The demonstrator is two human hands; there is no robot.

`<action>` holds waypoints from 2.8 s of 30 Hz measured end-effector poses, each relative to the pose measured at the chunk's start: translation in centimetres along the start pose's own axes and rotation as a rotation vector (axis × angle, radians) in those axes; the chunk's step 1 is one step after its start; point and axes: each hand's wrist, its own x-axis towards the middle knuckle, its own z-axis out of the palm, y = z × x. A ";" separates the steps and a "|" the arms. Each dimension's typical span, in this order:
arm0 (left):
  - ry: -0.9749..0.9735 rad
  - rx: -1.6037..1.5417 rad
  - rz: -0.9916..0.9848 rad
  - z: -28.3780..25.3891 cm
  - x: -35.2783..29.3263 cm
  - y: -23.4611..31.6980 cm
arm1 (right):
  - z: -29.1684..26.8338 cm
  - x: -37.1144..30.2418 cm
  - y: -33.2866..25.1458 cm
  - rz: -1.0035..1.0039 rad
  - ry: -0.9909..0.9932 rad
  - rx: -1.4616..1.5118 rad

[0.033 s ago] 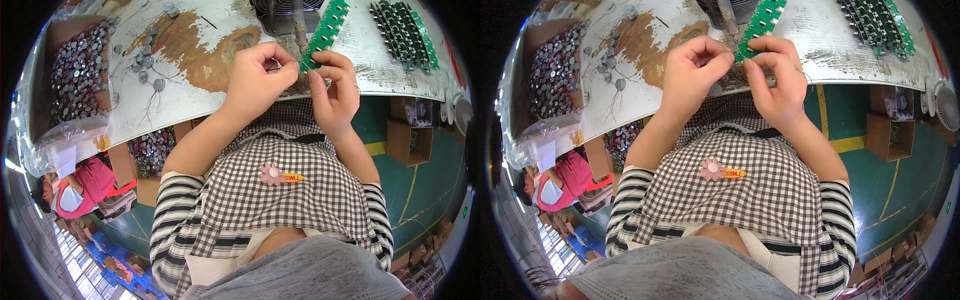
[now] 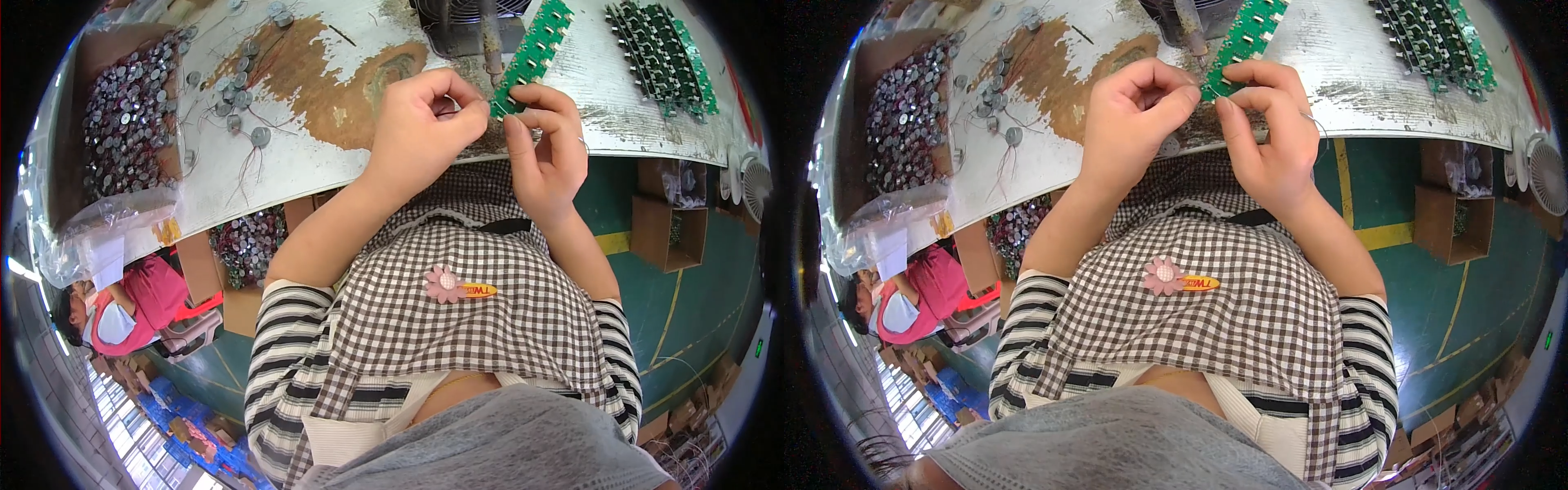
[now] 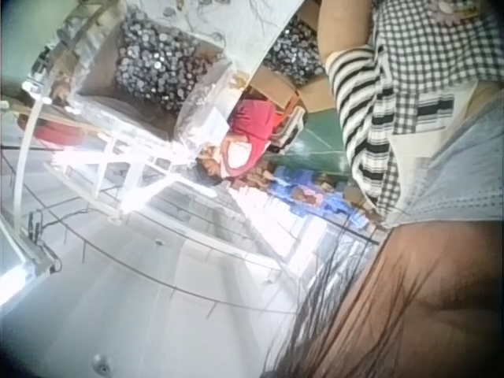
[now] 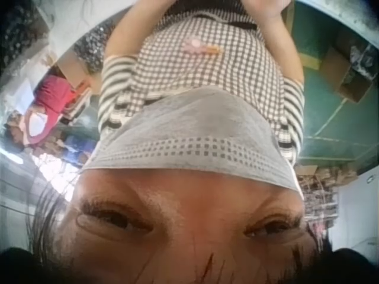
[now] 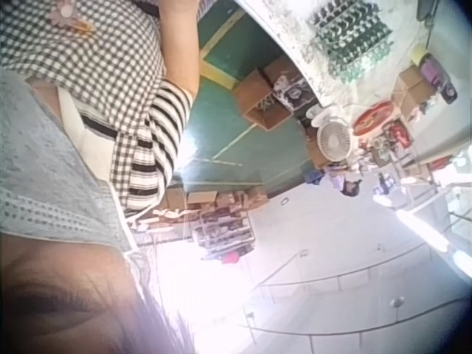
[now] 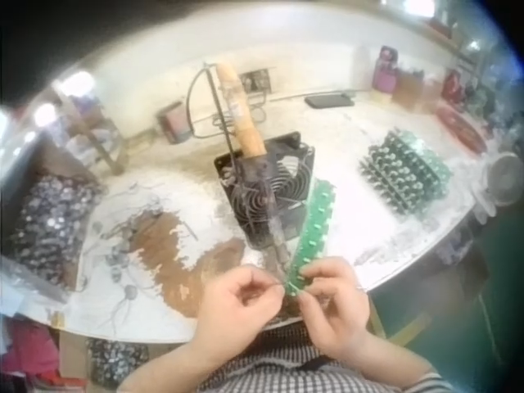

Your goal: The person picks up round electronic components from the table and connects their wires into a circuit board strip by hand.

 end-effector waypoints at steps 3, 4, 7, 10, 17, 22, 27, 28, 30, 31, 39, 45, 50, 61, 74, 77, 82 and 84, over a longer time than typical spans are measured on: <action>0.010 0.025 0.013 -0.2 -0.5 0.0 | 0.3 -0.1 -0.2 0.012 -0.009 -0.006; 0.014 0.045 0.034 -0.2 -0.6 -0.1 | 0.2 -0.2 -0.4 0.030 -0.014 -0.026; 0.000 0.165 0.089 0.1 -0.7 -0.6 | -0.4 -1.0 -0.7 0.100 -0.001 -0.013; -0.098 0.091 0.095 -0.4 -1.0 0.1 | -1.3 -0.8 -0.9 0.193 0.008 0.178; 0.259 0.984 0.777 -10.0 4.5 2.1 | -1.0 -0.6 0.9 0.248 0.027 0.362; 0.316 1.123 0.664 -18.6 7.4 3.7 | -0.4 -0.5 0.7 0.243 0.004 0.385; 0.317 1.656 0.221 -22.0 11.6 -0.9 | -0.4 -0.6 1.3 0.246 -0.009 0.352; 0.321 1.655 0.220 -22.4 11.7 -1.4 | -0.4 -0.6 1.3 0.246 -0.015 0.343; 0.358 1.684 0.177 -22.7 12.1 -1.8 | -0.3 -0.7 1.3 0.247 -0.019 0.329; 0.355 1.680 0.180 -22.6 12.0 -1.8 | -0.4 -0.7 1.3 0.258 -0.014 0.328; 0.723 0.487 0.563 -16.5 5.1 4.1 | -0.4 -0.7 1.0 0.256 -0.014 0.353; 0.194 -0.159 0.108 -9.9 0.2 2.6 | -0.9 -0.7 1.4 0.163 -0.079 0.185; -0.132 -0.228 -0.405 -5.5 -3.0 1.0 | -1.0 -0.4 0.9 0.194 -0.133 0.274; -0.028 -0.176 -0.212 -1.7 -1.7 0.0 | -0.8 0.5 0.2 0.078 -0.139 0.098; 0.000 -0.088 -0.191 -0.4 -0.4 0.2 | -1.2 1.0 0.2 0.092 -0.113 0.140; 0.071 -0.082 -0.063 0.3 -0.4 -0.2 | -1.3 1.2 0.3 0.022 -0.121 0.096; 0.091 -0.078 -0.037 0.7 0.1 -0.4 | -1.1 1.3 0.6 0.006 -0.092 0.055; 0.092 -0.066 -0.018 0.9 0.2 -0.2 | -1.0 1.9 0.7 -0.047 -0.067 0.055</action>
